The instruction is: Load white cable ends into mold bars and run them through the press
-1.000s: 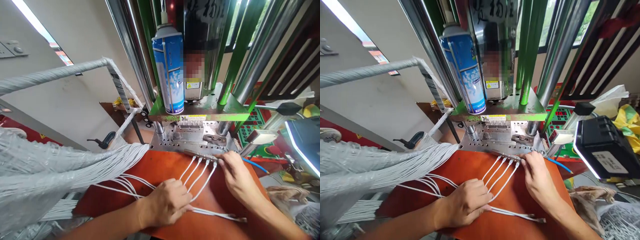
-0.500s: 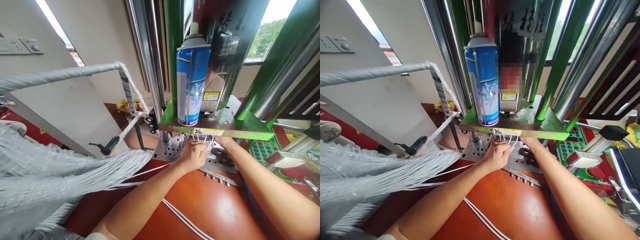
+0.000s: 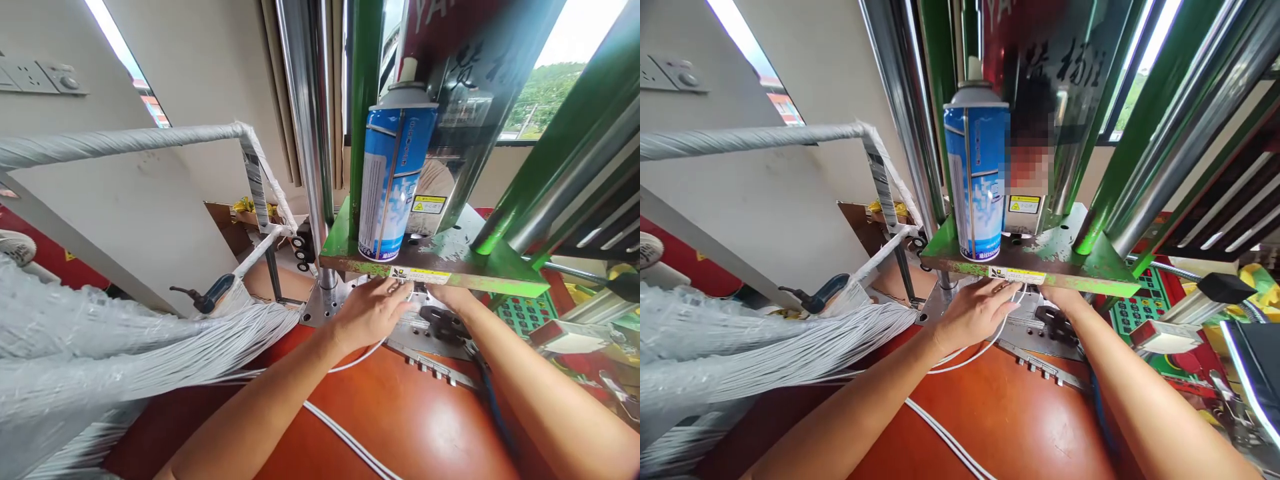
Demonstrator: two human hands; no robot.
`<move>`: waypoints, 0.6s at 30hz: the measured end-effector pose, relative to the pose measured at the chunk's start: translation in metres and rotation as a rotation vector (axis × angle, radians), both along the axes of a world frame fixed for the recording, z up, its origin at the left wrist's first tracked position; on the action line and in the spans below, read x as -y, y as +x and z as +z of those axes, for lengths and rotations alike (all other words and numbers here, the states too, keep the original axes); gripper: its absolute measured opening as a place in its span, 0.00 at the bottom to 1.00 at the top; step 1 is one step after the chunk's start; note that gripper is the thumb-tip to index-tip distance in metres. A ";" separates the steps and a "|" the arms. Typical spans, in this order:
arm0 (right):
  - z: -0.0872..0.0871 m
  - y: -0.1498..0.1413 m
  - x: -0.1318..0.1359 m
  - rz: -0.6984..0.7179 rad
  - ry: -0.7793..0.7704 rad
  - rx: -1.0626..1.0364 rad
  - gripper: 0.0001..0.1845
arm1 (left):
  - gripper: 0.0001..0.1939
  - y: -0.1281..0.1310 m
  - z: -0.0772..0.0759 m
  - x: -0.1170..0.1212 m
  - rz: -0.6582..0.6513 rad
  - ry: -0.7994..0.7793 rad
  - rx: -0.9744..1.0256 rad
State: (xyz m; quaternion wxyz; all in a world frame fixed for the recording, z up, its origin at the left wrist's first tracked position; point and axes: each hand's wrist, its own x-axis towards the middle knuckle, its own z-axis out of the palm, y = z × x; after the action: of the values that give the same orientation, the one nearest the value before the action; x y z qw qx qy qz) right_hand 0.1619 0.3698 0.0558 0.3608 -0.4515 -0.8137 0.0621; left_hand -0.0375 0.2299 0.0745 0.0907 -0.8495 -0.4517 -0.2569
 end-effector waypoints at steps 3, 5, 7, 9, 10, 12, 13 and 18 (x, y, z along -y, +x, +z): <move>-0.006 -0.005 0.034 0.019 0.018 0.078 0.18 | 0.17 -0.004 -0.003 -0.001 0.044 0.000 -0.088; -0.015 -0.010 0.065 0.030 0.034 0.124 0.20 | 0.19 -0.002 -0.008 0.000 0.083 -0.016 -0.128; -0.025 -0.017 0.093 0.019 0.090 0.205 0.22 | 0.19 0.003 -0.013 0.002 0.117 -0.029 -0.148; -0.033 -0.023 0.110 -0.025 0.182 0.318 0.26 | 0.20 0.009 -0.018 0.003 0.155 -0.025 -0.159; -0.035 -0.026 0.114 -0.052 0.221 0.369 0.27 | 0.21 0.011 -0.021 0.003 0.175 -0.016 -0.161; -0.036 -0.031 0.115 -0.094 0.252 0.433 0.28 | 0.23 0.015 -0.026 0.000 0.213 0.007 -0.163; -0.035 -0.033 0.113 -0.106 0.245 0.450 0.27 | 0.23 0.016 -0.029 -0.002 0.226 0.018 -0.167; -0.029 -0.037 0.102 -0.135 0.202 0.504 0.19 | 0.19 0.012 -0.039 -0.016 0.232 0.048 -0.238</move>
State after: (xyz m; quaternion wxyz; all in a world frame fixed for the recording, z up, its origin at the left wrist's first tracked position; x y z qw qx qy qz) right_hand 0.1246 0.2680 0.0271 0.1935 -0.4675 -0.8481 -0.1575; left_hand -0.0255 0.2464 0.0354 0.1929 -0.8137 -0.5266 -0.1530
